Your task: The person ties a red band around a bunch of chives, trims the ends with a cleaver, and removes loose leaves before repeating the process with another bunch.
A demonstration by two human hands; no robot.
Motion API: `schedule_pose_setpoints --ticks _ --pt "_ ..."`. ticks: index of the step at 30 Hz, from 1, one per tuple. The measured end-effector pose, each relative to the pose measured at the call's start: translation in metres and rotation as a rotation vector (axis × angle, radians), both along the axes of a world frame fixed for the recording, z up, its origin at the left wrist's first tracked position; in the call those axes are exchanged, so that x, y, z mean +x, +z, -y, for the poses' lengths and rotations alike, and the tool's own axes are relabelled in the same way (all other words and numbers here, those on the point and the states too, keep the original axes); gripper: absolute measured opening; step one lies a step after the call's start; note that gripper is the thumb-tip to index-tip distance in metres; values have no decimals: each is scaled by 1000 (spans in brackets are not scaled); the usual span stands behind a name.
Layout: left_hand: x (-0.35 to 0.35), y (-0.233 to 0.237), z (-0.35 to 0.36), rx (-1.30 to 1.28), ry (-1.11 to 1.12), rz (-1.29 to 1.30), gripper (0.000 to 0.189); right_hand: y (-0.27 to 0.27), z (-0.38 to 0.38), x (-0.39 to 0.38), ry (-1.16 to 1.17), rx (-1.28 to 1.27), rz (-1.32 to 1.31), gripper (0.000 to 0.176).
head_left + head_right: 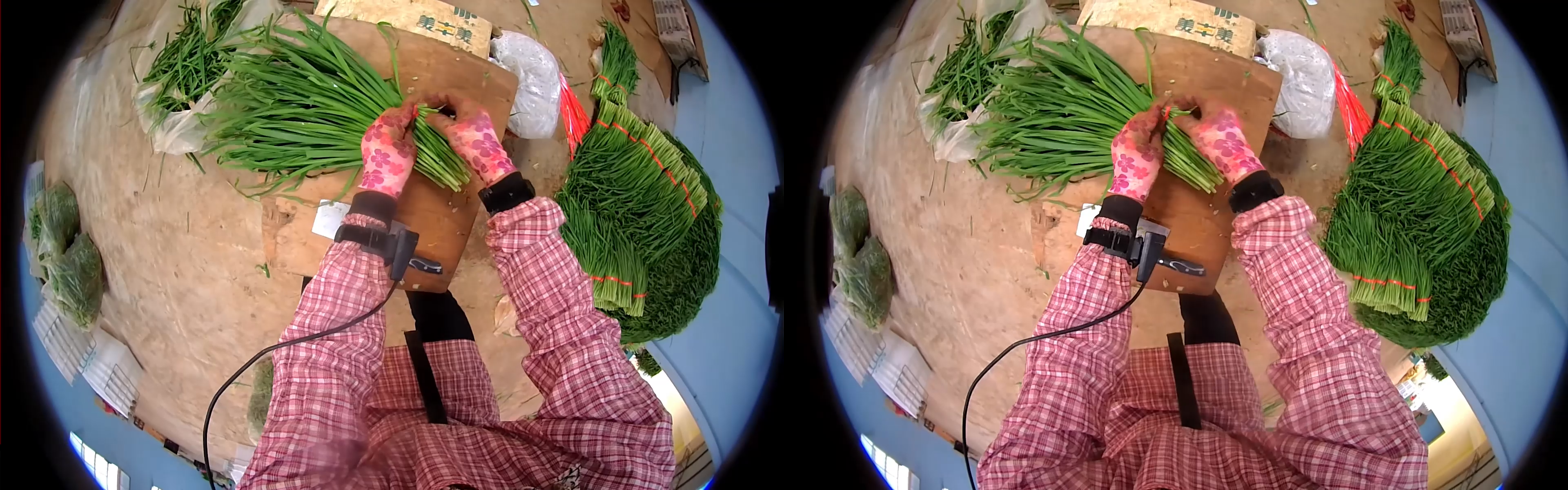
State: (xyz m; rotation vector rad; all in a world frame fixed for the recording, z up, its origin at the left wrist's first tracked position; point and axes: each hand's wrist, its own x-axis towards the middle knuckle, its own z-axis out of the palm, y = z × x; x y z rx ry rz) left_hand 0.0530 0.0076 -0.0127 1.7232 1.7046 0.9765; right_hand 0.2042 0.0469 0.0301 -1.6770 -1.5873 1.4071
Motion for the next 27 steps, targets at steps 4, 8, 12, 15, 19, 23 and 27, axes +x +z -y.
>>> schedule_pose_setpoints --ticks 4,8,12,15,19,23,27 --pt "-2 14 -1 -197 64 60 61 12 -13 -14 204 -11 162 24" --pt "2 13 -2 -180 90 211 65 8 -15 -13 121 -52 105 21" --pt "-3 31 0 -304 134 239 58 -6 -11 -24 79 60 216 20" --pt "-5 40 10 -293 196 239 37 -1 -10 -24 29 1 222 21" --pt "4 26 18 -32 244 151 18 -13 -6 -22 -12 12 160 22" --pt "4 29 20 -168 315 203 12 -5 -8 -22 3 -44 175 23" --pt "3 29 15 -137 259 54 11 -15 -7 -20 -40 -19 105 25"
